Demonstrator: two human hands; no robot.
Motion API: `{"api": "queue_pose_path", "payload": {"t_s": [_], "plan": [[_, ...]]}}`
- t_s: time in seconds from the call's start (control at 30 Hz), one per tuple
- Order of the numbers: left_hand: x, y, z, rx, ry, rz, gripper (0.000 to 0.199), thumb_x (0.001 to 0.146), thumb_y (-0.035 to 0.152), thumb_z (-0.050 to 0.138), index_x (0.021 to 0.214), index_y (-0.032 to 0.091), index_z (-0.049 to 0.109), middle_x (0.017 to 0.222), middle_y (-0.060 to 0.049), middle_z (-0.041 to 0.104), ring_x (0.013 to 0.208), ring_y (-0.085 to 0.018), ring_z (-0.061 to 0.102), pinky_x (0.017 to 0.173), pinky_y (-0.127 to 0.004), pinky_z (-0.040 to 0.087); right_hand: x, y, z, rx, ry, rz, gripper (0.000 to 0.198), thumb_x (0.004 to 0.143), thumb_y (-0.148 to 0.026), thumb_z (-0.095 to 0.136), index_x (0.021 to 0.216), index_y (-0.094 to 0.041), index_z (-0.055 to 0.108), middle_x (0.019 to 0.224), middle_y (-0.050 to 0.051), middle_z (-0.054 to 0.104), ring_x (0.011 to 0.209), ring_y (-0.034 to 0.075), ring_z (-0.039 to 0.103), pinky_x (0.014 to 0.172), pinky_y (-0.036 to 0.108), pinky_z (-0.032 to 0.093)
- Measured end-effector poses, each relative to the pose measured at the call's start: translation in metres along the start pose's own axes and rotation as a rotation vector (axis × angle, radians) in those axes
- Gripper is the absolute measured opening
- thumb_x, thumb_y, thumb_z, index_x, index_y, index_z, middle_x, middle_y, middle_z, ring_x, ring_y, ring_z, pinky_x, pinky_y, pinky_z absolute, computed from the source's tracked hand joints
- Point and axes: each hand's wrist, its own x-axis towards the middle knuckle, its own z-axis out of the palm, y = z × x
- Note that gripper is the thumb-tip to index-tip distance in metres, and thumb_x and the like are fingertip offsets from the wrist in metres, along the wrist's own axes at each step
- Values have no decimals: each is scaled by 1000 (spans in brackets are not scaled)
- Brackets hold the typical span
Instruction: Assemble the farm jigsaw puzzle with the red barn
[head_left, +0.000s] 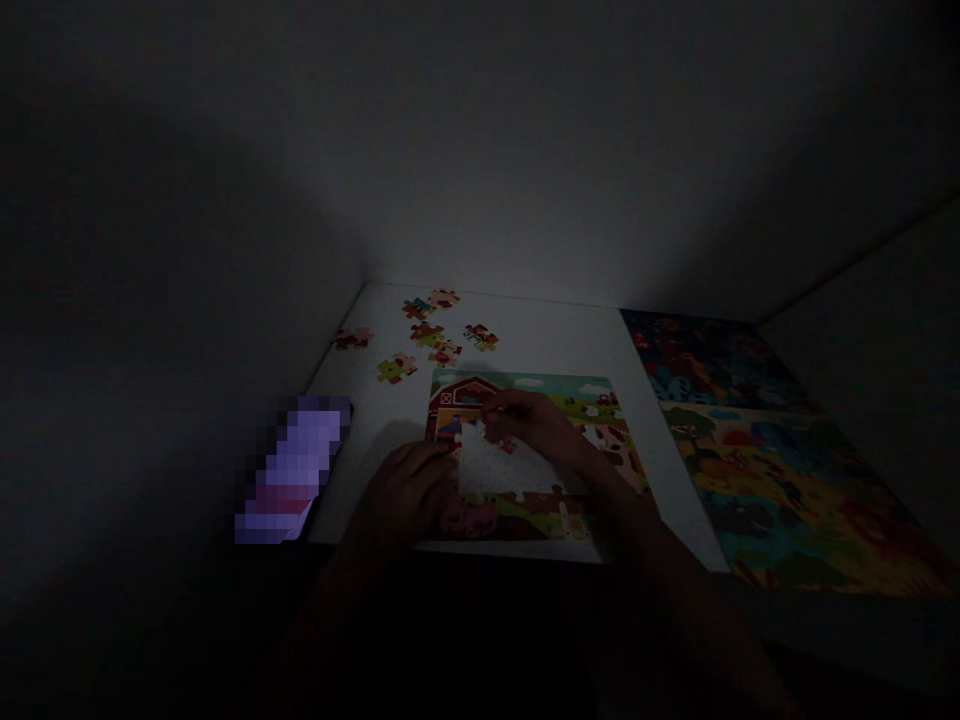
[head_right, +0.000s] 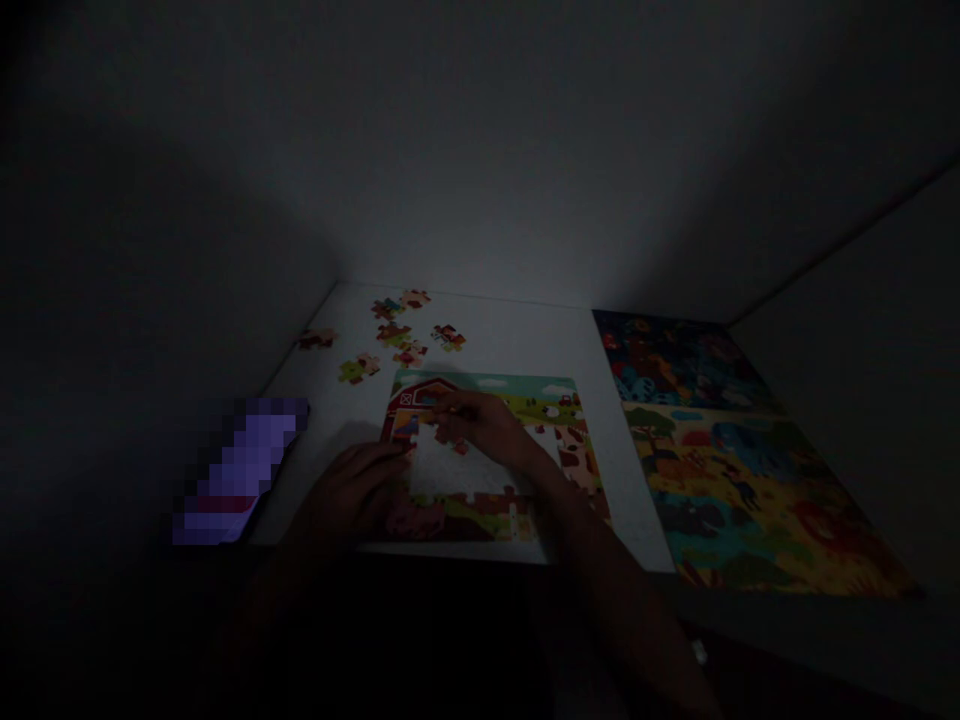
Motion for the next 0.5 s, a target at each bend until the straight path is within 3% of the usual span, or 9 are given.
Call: {"api": "queue_pose_path", "payload": {"t_s": [0.13,0.33,0.5], "plan": [[2,2,-1,-20,-12,-28,26,93,15,46,111,18,64,116,-8,66,105,-21,60,89,-39,53,-3,-3,3,-166,-85,-45,25,87,-34,62,108,-22,69,82,2,70,61,12,58,56,25,47],[2,3,-2,-31,-43,-56,26,94,17,47,114,17,64,118,-9,65,107,-21,58,93,-40,52,-4,-7,7,-392,-63,-169,36,86,-25,62,122,-28,65,131,6,61,93,18,63,81,33,51],[1,3,-2,-43,-70,-76,28,93,17,47,116,17,63,120,-9,64,108,-22,58,93,-41,51,-4,0,9,-400,-113,-213,37,86,-24,62,122,-26,64,121,6,65,98,19,63,82,33,52]]}}
